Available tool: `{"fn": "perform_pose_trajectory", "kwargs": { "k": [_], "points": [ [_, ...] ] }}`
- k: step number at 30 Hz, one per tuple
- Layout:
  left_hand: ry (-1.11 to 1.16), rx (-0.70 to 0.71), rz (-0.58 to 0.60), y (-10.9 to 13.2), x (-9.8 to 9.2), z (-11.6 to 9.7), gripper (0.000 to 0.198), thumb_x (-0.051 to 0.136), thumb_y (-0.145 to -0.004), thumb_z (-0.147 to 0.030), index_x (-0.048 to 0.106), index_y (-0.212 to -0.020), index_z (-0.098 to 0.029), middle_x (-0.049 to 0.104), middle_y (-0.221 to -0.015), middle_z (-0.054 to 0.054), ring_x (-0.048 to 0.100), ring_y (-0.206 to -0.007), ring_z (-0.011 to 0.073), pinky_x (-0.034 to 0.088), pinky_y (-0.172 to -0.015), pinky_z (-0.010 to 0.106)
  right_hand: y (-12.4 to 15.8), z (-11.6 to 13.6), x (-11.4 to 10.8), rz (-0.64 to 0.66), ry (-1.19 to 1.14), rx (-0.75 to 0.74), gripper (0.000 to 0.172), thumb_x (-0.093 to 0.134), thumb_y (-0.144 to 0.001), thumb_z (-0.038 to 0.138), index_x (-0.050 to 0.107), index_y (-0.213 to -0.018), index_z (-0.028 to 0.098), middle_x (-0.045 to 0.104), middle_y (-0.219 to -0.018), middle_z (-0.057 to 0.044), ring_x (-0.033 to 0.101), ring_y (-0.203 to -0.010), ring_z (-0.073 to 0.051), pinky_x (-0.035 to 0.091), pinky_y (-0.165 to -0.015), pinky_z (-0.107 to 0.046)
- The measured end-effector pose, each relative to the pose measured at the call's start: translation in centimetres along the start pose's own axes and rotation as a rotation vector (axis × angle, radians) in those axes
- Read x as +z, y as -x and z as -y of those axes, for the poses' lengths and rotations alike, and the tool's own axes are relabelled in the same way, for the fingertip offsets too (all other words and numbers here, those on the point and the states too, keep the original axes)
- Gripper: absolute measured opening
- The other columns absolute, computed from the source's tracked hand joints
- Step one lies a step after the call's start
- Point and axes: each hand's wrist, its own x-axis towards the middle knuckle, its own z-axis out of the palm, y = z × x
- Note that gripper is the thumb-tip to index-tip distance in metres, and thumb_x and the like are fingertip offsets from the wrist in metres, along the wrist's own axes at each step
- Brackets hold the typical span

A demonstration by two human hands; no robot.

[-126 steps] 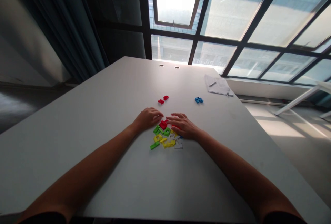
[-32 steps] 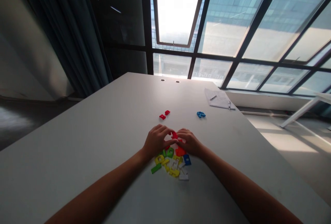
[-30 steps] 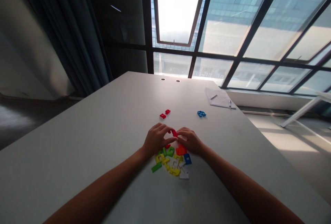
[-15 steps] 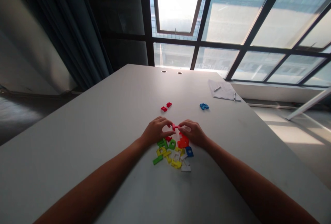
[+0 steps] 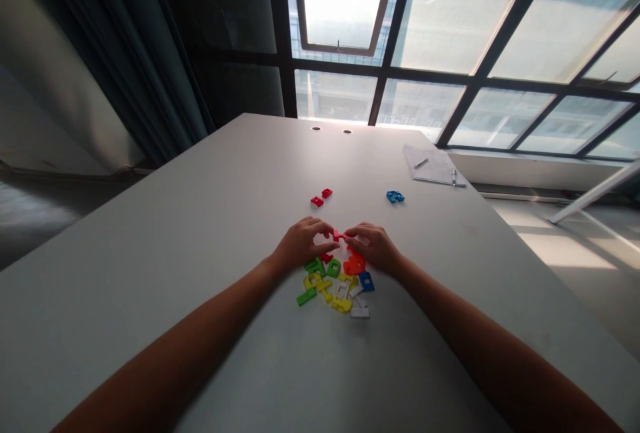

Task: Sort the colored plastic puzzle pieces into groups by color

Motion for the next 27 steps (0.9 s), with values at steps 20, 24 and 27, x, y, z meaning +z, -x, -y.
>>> {"fn": "perform_pose_trajectory", "kwargs": {
  "k": [20,24,27],
  "points": [
    [0.016,0.008,0.011,0.07,-0.09,0.05,0.035,0.073,-0.089,-0.05,0.069,-0.113,-0.024,0.073,-0.098,0.002,0.064,-0.095,0.0213,0.049,-0.087,0.036,0.12,-0.58,0.13,0.015,0.002,-0.004,0.025,0.062,-0.099,0.041,0.078,-0.101,0.023,0.077,-0.09,-0.007,0.068,-0.082,-0.02,0.052,-0.079,-0.033],
    [0.023,-0.001,0.012,0.09,-0.03,-0.07,0.033,0.074,-0.088,-0.05,0.07,-0.108,-0.024,0.073,-0.098,0.002,0.064,-0.095,0.0212,0.049,-0.087,0.035,0.11,-0.52,0.17,0.038,0.028,0.014,0.021,0.063,-0.099,0.036,0.078,-0.101,0.022,0.076,-0.089,-0.007,0.067,-0.081,-0.019,0.052,-0.079,-0.033],
    [0.027,-0.007,-0.004,0.03,0.0,-0.11,0.033,0.074,-0.088,-0.05,0.07,-0.108,-0.025,0.073,-0.098,0.002,0.065,-0.095,0.0212,0.05,-0.086,0.035,0.14,-0.5,0.22,0.044,0.031,0.042,0.019,0.063,-0.098,0.033,0.077,-0.105,0.022,0.077,-0.092,-0.007,0.068,-0.083,-0.02,0.053,-0.081,-0.033]
  ]
}}
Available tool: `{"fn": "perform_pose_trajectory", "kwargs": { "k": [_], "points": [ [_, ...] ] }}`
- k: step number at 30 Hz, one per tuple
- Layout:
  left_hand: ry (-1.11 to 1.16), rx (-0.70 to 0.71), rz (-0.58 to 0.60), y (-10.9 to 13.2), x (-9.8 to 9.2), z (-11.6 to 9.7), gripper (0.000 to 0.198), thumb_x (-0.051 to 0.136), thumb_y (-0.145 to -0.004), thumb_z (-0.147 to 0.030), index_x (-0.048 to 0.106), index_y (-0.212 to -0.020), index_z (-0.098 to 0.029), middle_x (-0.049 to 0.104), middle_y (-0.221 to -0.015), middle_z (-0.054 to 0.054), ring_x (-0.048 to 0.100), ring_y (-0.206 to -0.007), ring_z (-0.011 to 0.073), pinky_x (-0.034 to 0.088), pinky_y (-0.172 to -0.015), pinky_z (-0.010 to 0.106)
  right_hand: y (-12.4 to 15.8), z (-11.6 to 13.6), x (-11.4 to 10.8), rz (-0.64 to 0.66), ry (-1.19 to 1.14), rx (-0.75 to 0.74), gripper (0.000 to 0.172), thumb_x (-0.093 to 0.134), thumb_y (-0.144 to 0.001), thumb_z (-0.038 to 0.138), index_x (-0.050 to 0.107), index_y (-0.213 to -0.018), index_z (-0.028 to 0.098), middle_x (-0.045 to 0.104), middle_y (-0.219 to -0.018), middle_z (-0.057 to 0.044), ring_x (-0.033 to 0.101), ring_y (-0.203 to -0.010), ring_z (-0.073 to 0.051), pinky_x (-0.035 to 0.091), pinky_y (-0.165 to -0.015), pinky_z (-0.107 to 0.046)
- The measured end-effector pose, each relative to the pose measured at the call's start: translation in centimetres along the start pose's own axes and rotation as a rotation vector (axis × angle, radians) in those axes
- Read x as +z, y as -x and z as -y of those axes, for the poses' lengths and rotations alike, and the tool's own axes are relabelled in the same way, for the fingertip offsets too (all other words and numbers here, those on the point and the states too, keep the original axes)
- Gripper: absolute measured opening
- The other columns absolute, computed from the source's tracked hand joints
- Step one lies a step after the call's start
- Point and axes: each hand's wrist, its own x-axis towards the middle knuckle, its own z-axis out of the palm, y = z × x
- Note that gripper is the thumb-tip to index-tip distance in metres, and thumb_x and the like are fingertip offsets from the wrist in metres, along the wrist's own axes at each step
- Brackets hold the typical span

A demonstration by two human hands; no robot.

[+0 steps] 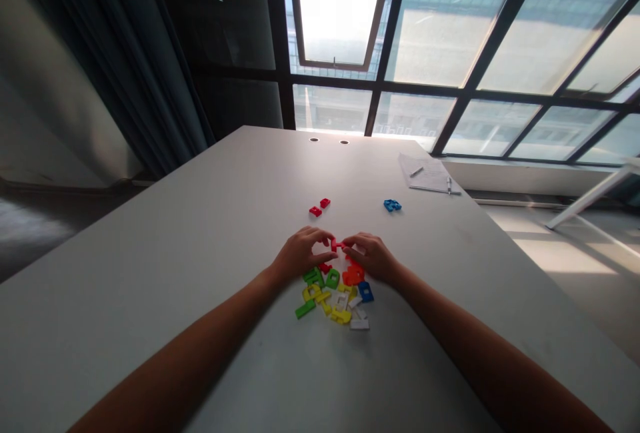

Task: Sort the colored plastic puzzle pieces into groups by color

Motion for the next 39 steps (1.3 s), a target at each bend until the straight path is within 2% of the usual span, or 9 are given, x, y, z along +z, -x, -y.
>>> {"fn": "perform_pose_trajectory", "kwargs": {
  "k": [5,9,14,18,23,28,33,36,39],
  "points": [
    [-0.141,-0.113,-0.194,-0.2,-1.0,1.2,0.032,0.071,-0.09,-0.048,0.069,-0.111,-0.023,0.073,-0.097,0.004,0.065,-0.093,0.0224,0.05,-0.086,0.035,-0.1,-0.3,0.2,-0.012,-0.064,0.08,0.032,0.061,-0.097,0.03,0.065,-0.128,0.023,0.076,-0.107,-0.007,0.07,-0.088,-0.018,0.056,-0.079,-0.032],
    [-0.333,-0.289,-0.19,-0.2,-2.2,3.2,0.029,0.069,-0.09,-0.047,0.071,-0.105,-0.023,0.072,-0.089,0.005,0.065,-0.089,0.0248,0.049,-0.084,0.036,-0.2,-0.5,0.5,0.011,-0.046,0.102,0.029,0.062,-0.096,0.029,0.068,-0.123,0.023,0.076,-0.106,-0.008,0.07,-0.088,-0.018,0.056,-0.081,-0.033],
    [-0.31,-0.483,-0.233,-0.1,-2.2,4.2,0.04,0.066,-0.091,-0.047,0.063,-0.12,-0.02,0.072,-0.084,0.003,0.065,-0.076,0.0214,0.048,-0.07,0.031,-0.3,-0.1,0.5,0.022,0.022,0.069,0.024,0.063,-0.095,0.024,0.071,-0.118,0.022,0.076,-0.104,-0.008,0.071,-0.093,-0.02,0.055,-0.086,-0.034],
    [-0.406,-0.381,-0.131,0.0,-1.9,3.9,0.026,0.061,-0.093,-0.045,0.071,-0.099,-0.022,0.074,-0.092,0.007,0.066,-0.089,0.0251,0.05,-0.082,0.036,-0.4,0.2,0.3,0.039,0.065,0.043,0.02,0.061,-0.095,0.024,0.074,-0.111,0.021,0.077,-0.104,-0.009,0.07,-0.095,-0.021,0.054,-0.089,-0.035],
    [-0.414,-0.208,-0.04,0.1,-1.7,3.9,0.041,0.06,-0.094,-0.041,0.065,-0.132,-0.03,0.067,-0.134,0.006,0.057,-0.128,0.0273,0.045,-0.108,0.041,-0.4,0.1,0.3,0.042,0.075,0.036,0.02,0.059,-0.097,0.025,0.074,-0.109,0.02,0.077,-0.103,-0.009,0.07,-0.096,-0.022,0.054,-0.09,-0.036],
    [-0.442,-0.244,-0.064,0.2,-1.3,4.6,0.045,0.055,-0.097,-0.042,0.062,-0.137,-0.023,0.065,-0.138,0.011,0.055,-0.131,0.0284,0.042,-0.113,0.044,-0.5,0.1,0.3,0.038,0.074,0.034,0.021,0.057,-0.099,0.026,0.075,-0.109,0.02,0.077,-0.102,-0.009,0.07,-0.095,-0.021,0.053,-0.09,-0.035],
    [-0.41,-0.23,0.096,0.1,-1.2,4.9,0.058,0.048,-0.1,-0.052,0.047,-0.152,-0.026,0.046,-0.158,0.01,0.036,-0.149,0.0339,0.03,-0.12,0.055,-0.5,-0.1,0.4,0.047,0.066,0.038,0.024,0.055,-0.101,0.029,0.075,-0.111,0.02,0.077,-0.104,-0.01,0.069,-0.097,-0.023,0.053,-0.091,-0.038],
    [-0.385,-0.206,0.058,0.0,-1.4,4.3,0.052,0.048,-0.101,-0.048,0.053,-0.147,-0.025,0.053,-0.152,0.011,0.046,-0.142,0.0327,0.034,-0.117,0.054,-0.4,0.0,0.1,0.057,0.039,0.016,0.025,0.054,-0.102,0.03,0.075,-0.113,0.022,0.077,-0.104,-0.009,0.069,-0.097,-0.023,0.052,-0.092,-0.039],
    [-0.319,-0.133,-0.004,0.1,-1.8,3.4,0.036,0.049,-0.099,-0.031,0.069,-0.127,-0.024,0.071,-0.128,0.011,0.062,-0.122,0.0279,0.043,-0.109,0.046,-0.1,0.7,-0.5,0.115,0.003,-0.087,0.027,0.054,-0.102,0.029,0.074,-0.12,0.025,0.076,-0.112,-0.009,0.067,-0.104,-0.023,0.049,-0.098,-0.041]
  ]
}}
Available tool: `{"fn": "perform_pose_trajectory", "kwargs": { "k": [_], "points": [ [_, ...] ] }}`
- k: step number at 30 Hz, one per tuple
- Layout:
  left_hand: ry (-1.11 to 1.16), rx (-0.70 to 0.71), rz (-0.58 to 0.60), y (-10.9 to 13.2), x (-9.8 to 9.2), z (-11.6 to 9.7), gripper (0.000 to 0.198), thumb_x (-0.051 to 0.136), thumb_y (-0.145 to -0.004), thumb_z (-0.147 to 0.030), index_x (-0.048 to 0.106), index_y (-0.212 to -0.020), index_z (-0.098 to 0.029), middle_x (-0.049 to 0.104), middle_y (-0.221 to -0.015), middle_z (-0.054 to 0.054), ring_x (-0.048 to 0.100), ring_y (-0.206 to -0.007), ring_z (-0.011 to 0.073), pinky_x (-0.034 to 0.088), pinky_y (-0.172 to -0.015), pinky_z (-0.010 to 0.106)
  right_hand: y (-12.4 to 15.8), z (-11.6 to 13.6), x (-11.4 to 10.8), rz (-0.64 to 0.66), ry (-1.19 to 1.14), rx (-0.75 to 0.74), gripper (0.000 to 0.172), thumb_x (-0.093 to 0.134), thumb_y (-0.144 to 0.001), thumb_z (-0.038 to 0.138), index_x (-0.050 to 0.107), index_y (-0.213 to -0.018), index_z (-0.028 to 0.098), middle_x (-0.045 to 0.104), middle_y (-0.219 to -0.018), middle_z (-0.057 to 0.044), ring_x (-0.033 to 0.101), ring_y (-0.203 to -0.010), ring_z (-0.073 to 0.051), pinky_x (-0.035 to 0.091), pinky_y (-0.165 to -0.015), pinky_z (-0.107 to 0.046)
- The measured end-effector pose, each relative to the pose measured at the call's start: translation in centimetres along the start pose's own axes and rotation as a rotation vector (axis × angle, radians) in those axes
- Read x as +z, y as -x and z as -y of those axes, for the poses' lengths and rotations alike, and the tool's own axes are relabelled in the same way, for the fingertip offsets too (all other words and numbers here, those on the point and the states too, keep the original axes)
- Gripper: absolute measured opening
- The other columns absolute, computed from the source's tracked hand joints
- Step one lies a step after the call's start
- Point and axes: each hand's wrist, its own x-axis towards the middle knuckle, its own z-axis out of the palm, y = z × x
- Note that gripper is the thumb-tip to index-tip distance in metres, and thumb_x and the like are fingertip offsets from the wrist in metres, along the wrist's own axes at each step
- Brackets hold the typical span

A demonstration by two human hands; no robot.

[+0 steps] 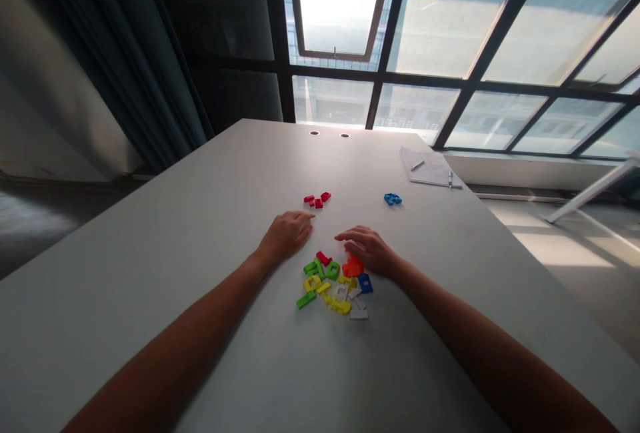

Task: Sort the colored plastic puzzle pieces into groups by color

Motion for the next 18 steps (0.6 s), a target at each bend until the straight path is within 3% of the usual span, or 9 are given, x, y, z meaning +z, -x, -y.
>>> {"fn": "perform_pose_trajectory", "kwargs": {
  "k": [3,5,9,11,18],
  "points": [
    [0.15,0.136,0.081,0.5,-0.8,-0.7,0.034,0.051,-0.089,-0.015,0.077,-0.107,-0.025,0.076,-0.104,0.006,0.068,-0.097,0.0218,0.049,-0.098,0.037,0.3,0.9,-0.7,0.107,0.015,-0.106,0.029,0.055,-0.101,0.029,0.072,-0.125,0.03,0.073,-0.124,-0.007,0.063,-0.114,-0.025,0.044,-0.104,-0.045],
    [0.28,0.202,0.179,0.8,-1.3,-1.0,0.035,0.052,-0.083,-0.013,0.078,-0.103,-0.025,0.076,-0.097,0.004,0.068,-0.088,0.019,0.052,-0.09,0.032,0.4,1.2,-0.9,0.168,0.037,-0.14,0.03,0.058,-0.101,0.03,0.072,-0.127,0.034,0.07,-0.13,-0.005,0.061,-0.118,-0.026,0.041,-0.106,-0.047],
    [0.409,0.304,0.304,0.9,-1.6,-1.3,0.032,0.06,-0.085,-0.022,0.077,-0.112,-0.026,0.076,-0.106,0.004,0.069,-0.098,0.0208,0.049,-0.096,0.032,0.3,1.1,-0.8,0.219,0.086,-0.133,0.029,0.058,-0.101,0.032,0.073,-0.126,0.036,0.068,-0.134,-0.004,0.059,-0.122,-0.027,0.04,-0.107,-0.049],
    [0.381,0.314,0.312,0.8,-1.6,-1.4,0.027,0.063,-0.089,-0.029,0.078,-0.111,-0.028,0.076,-0.109,0.005,0.068,-0.104,0.0223,0.047,-0.1,0.034,0.1,0.7,-0.5,0.209,0.092,-0.11,0.03,0.057,-0.102,0.032,0.072,-0.127,0.035,0.071,-0.129,-0.005,0.06,-0.12,-0.026,0.042,-0.106,-0.048],
    [0.331,0.175,0.213,0.8,-0.6,-1.7,0.023,0.062,-0.095,-0.041,0.077,-0.108,-0.028,0.074,-0.099,0.006,0.067,-0.093,0.0206,0.051,-0.088,0.034,0.0,-0.2,0.4,0.084,0.079,-0.032,0.03,0.057,-0.1,0.028,0.071,-0.127,0.026,0.075,-0.117,-0.009,0.064,-0.112,-0.025,0.048,-0.101,-0.043]
  ]
}}
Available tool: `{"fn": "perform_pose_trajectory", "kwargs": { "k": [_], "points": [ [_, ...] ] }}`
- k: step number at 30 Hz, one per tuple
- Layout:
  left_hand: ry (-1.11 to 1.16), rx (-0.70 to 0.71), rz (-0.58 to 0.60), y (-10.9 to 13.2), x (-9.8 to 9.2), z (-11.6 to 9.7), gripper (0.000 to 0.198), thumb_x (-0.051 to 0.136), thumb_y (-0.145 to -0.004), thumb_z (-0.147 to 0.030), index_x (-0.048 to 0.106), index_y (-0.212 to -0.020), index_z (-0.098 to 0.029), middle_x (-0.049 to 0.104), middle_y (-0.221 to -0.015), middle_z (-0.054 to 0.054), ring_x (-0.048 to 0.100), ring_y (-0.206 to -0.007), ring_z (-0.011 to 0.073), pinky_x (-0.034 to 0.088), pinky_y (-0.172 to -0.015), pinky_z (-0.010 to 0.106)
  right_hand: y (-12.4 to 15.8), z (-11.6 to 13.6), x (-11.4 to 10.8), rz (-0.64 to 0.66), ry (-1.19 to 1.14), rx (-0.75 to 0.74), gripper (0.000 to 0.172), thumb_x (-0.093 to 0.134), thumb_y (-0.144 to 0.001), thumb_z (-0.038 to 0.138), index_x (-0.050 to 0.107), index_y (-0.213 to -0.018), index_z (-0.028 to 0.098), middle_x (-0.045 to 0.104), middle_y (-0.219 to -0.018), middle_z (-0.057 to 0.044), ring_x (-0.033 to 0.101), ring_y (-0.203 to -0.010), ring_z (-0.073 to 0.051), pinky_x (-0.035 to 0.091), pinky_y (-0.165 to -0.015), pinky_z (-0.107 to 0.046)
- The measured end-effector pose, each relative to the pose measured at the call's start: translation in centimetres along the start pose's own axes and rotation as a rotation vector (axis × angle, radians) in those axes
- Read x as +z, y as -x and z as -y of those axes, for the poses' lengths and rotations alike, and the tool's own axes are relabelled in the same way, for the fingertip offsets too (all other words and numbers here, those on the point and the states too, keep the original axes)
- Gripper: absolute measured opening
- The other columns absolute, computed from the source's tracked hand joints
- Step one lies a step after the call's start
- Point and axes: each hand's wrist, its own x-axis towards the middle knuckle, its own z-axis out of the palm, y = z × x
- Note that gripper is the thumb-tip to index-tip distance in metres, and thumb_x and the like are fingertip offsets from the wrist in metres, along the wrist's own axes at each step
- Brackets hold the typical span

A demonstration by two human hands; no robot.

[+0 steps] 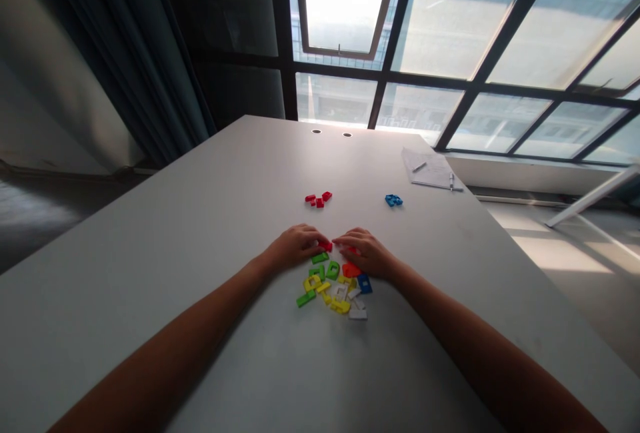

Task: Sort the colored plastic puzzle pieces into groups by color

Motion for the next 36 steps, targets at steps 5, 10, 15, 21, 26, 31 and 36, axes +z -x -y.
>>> {"fn": "perform_pose_trajectory", "kwargs": {
  "k": [5,10,15,21,26,31,36],
  "points": [
    [0.107,-0.167,-0.167,-0.3,1.1,-0.7,0.03,0.071,-0.088,-0.047,0.067,-0.105,-0.023,0.074,-0.091,0.002,0.068,-0.078,0.0172,0.054,-0.071,0.029,0.1,-0.1,-0.1,-0.049,-0.067,0.092,0.031,0.068,-0.093,0.025,0.071,-0.124,0.024,0.075,-0.113,-0.009,0.066,-0.106,-0.024,0.051,-0.096,-0.04],
    [0.17,-0.131,-0.185,-0.6,2.1,-1.9,0.03,0.071,-0.089,-0.048,0.063,-0.097,-0.021,0.072,-0.086,0.001,0.067,-0.075,0.0155,0.053,-0.068,0.027,0.0,-0.5,0.0,-0.112,-0.11,0.16,0.024,0.071,-0.091,0.028,0.074,-0.114,0.022,0.075,-0.107,-0.008,0.069,-0.099,-0.022,0.054,-0.091,-0.036],
    [0.126,-0.1,-0.196,-0.5,2.3,-2.0,0.033,0.072,-0.089,-0.048,0.065,-0.109,-0.022,0.072,-0.094,0.002,0.067,-0.084,0.0172,0.055,-0.073,0.029,-0.1,-0.3,0.0,-0.095,-0.095,0.162,0.017,0.072,-0.089,0.026,0.075,-0.105,0.021,0.075,-0.098,-0.008,0.069,-0.093,-0.021,0.054,-0.088,-0.035],
    [0.063,-0.122,-0.163,-0.6,2.0,-1.9,0.032,0.063,-0.093,-0.051,0.074,-0.095,-0.021,0.071,-0.094,0.005,0.064,-0.078,0.0173,0.054,-0.07,0.03,-0.1,-0.2,-0.2,-0.13,-0.129,0.206,0.018,0.071,-0.089,0.029,0.074,-0.103,0.02,0.076,-0.099,-0.007,0.07,-0.088,-0.02,0.054,-0.084,-0.033],
    [0.027,-0.125,-0.138,-0.6,1.9,-1.9,0.027,0.063,-0.093,-0.046,0.075,-0.096,-0.022,0.07,-0.093,0.005,0.063,-0.075,0.0168,0.052,-0.068,0.029,-0.1,-0.4,-0.1,-0.144,-0.145,0.219,0.019,0.071,-0.088,0.031,0.072,-0.102,0.02,0.076,-0.097,-0.006,0.069,-0.086,-0.019,0.054,-0.082,-0.032],
    [0.007,-0.121,-0.114,-0.6,1.8,-2.0,0.025,0.063,-0.094,-0.044,0.075,-0.096,-0.022,0.07,-0.09,0.005,0.063,-0.078,0.0183,0.05,-0.071,0.029,-0.1,-0.6,0.1,-0.149,-0.166,0.224,0.019,0.07,-0.089,0.033,0.072,-0.102,0.019,0.076,-0.096,-0.006,0.07,-0.086,-0.019,0.054,-0.081,-0.031],
    [-0.014,-0.118,-0.103,-0.6,1.8,-1.9,0.025,0.063,-0.094,-0.044,0.075,-0.095,-0.022,0.07,-0.088,0.004,0.063,-0.08,0.0188,0.049,-0.073,0.03,0.0,-1.0,0.4,-0.151,-0.158,0.221,0.02,0.069,-0.09,0.032,0.073,-0.105,0.02,0.077,-0.101,-0.006,0.071,-0.089,-0.02,0.054,-0.083,-0.032]
  ]
}}
